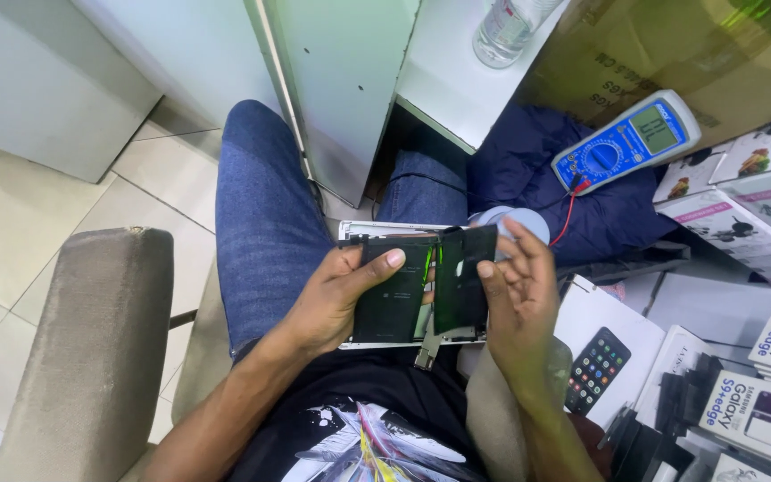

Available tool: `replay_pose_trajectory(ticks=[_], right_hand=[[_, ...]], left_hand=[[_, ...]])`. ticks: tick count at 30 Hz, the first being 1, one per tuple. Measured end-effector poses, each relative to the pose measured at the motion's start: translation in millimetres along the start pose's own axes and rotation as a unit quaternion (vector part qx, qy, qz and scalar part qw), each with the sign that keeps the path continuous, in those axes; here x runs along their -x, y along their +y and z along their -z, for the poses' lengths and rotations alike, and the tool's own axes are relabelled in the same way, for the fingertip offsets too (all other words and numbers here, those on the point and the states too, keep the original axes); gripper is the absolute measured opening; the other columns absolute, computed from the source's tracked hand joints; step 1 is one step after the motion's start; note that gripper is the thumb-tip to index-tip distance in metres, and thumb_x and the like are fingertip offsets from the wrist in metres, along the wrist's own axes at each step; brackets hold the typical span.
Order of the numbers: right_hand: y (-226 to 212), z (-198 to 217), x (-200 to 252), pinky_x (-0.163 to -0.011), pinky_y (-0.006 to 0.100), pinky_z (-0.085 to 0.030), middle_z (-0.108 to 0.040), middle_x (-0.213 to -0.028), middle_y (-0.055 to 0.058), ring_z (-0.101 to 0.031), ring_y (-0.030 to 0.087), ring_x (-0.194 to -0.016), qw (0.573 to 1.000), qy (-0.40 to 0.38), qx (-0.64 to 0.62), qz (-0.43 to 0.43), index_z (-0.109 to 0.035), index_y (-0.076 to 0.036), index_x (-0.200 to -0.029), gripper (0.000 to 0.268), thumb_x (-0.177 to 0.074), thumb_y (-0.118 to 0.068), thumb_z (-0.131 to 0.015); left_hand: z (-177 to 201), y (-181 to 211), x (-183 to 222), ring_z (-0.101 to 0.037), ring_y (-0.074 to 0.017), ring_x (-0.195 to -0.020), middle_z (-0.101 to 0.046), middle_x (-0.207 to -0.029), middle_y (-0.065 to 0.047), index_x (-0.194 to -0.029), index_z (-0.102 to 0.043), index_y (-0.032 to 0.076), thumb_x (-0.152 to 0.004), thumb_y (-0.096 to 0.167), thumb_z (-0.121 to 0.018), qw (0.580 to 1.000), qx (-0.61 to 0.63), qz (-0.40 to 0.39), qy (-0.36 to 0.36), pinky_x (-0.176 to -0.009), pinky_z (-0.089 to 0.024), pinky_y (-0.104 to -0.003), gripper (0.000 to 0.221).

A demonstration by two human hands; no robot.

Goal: Removing a battery from a tablet using solvent and a prying tool

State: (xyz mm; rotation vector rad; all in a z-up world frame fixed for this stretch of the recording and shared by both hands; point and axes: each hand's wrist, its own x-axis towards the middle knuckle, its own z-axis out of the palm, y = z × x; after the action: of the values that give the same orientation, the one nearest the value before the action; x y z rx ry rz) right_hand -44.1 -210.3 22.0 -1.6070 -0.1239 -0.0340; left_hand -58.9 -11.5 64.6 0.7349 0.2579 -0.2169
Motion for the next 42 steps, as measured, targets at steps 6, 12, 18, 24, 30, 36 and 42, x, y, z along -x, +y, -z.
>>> replay_pose_trajectory(ticks=[6,12,18,24,30,36,42], right_hand=[[-29,-23,14,-0.125,0.054,-0.037,-0.036,-0.161,0.027,-0.039,0.042,-0.151,0.908,-0.006,0.375,0.189,-0.043,-0.001,-0.148,0.057,-0.104,-0.035,-0.057],[-19,-41,23,-0.127,0.06,-0.03,-0.029,-0.165,0.026,-0.03,0.043,-0.156,0.9,-0.03,0.387,0.198,-0.037,-0.01,-0.154,0.074,-0.099,-0.053,-0.058],[20,-30,18,-0.125,0.056,-0.01,-0.006,-0.17,0.022,-0.004,0.039,-0.157,0.985,-0.156,0.044,0.056,-0.008,-0.003,-0.164,0.124,-0.081,-0.076,-0.064],[32,-24,14,-0.114,0.047,-0.043,-0.045,-0.155,0.015,-0.048,0.026,-0.139,0.977,-0.061,-0.201,-0.048,-0.029,-0.004,-0.158,0.086,-0.092,-0.043,-0.069],[9,-24,3,-0.088,0.059,-0.06,-0.07,-0.112,0.033,-0.074,0.041,-0.097,0.919,0.026,-0.356,-0.169,-0.058,0.008,-0.13,0.036,-0.095,-0.001,-0.059],[4,-27,14,-0.08,0.058,-0.063,-0.073,-0.101,0.029,-0.076,0.037,-0.087,0.915,-0.032,-0.346,-0.207,-0.063,0.008,-0.122,0.03,-0.093,-0.001,-0.062],[-23,-23,22,-0.076,0.046,-0.066,-0.075,-0.094,0.02,-0.076,0.025,-0.088,0.942,-0.018,-0.264,-0.205,-0.068,0.005,-0.113,0.025,-0.09,-0.004,-0.067]], left_hand=[[20,-11,-12,-0.074,-0.0236,-0.087,-0.073,-0.114,-0.023,-0.139,-0.06,-0.002,-0.094,0.027,-0.064,0.995,-0.035,0.058,-0.075,-0.07,-0.065,-0.034,0.053],[10,-20,-9,-0.072,-0.0209,-0.09,-0.074,-0.099,-0.013,-0.136,-0.063,-0.001,-0.096,0.028,-0.063,0.997,-0.065,0.002,-0.031,-0.081,-0.061,-0.03,0.05],[-19,-26,5,-0.016,-0.0589,-0.147,-0.021,-0.159,-0.041,-0.148,-0.029,-0.019,-0.104,0.028,-0.045,0.948,-0.256,-0.159,-0.103,-0.12,-0.011,-0.069,0.066],[-13,-33,4,0.005,-0.0617,-0.147,0.001,-0.164,-0.04,-0.152,-0.021,-0.016,-0.109,0.026,-0.042,0.902,-0.361,-0.164,-0.169,-0.118,0.001,-0.069,0.064],[19,2,-19,-0.043,-0.0369,-0.134,-0.057,-0.138,-0.014,-0.132,-0.066,0.009,-0.1,0.018,-0.062,0.809,-0.5,-0.309,-0.019,-0.118,-0.026,-0.051,0.034],[46,-5,-45,-0.071,-0.0133,-0.088,-0.073,-0.11,-0.013,-0.138,-0.059,0.001,-0.085,0.012,-0.078,0.975,-0.196,-0.071,-0.076,-0.077,-0.062,-0.027,0.057],[35,-6,-23,-0.063,-0.008,-0.077,-0.066,-0.085,-0.006,-0.107,-0.074,-0.003,-0.085,0.002,-0.079,0.966,-0.232,-0.108,-0.043,-0.068,-0.06,-0.022,0.023]])
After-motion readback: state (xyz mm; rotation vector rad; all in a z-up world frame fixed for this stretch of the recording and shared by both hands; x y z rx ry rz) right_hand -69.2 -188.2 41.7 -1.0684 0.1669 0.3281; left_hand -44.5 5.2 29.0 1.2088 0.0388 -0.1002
